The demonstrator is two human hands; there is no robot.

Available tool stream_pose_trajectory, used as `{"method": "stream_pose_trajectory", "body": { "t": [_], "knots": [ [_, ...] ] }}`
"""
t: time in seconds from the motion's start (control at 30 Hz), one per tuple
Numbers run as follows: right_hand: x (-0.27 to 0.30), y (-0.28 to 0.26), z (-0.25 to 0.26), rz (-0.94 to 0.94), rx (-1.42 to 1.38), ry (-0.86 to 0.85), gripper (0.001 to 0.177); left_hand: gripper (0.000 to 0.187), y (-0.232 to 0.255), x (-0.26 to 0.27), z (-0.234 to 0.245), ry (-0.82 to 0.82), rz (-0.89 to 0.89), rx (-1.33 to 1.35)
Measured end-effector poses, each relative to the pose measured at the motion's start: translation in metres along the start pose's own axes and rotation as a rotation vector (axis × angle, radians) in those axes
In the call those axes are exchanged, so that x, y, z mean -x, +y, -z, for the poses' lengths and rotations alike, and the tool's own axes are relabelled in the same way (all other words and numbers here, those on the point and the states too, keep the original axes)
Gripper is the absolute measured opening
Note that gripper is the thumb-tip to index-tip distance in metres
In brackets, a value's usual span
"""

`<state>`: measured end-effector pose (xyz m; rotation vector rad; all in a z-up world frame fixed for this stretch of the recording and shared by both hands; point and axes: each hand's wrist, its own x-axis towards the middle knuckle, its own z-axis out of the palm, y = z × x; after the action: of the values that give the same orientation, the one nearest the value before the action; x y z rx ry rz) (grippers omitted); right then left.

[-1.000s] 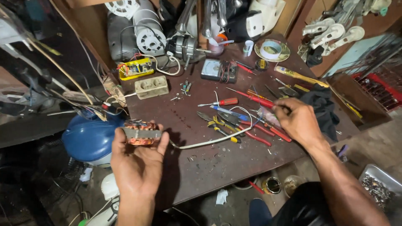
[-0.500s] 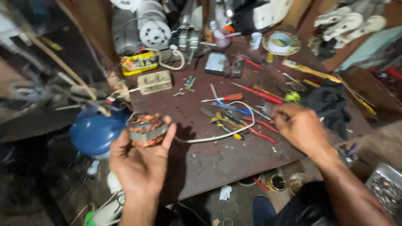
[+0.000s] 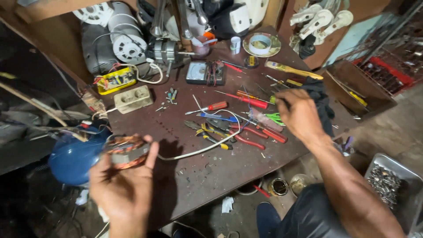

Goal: The person holds a small electrical component with copper windings and uses a screwdriver to adjust or remove parts. They then use pliers to strip the insulation from a white wire and continue working on the component with the screwdriver.

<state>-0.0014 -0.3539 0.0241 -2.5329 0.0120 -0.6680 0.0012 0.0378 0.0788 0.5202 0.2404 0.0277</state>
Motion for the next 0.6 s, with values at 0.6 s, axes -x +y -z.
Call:
{"method": "stream_pose_trajectory", "body": {
  "t": [0.6],
  "knots": [
    [-0.067,-0.013,-0.05,-0.286,-0.136,-0.153,0.02,0.036,-0.019,0.012,-0.01,-0.127,-0.046,-0.103]
  ]
}}
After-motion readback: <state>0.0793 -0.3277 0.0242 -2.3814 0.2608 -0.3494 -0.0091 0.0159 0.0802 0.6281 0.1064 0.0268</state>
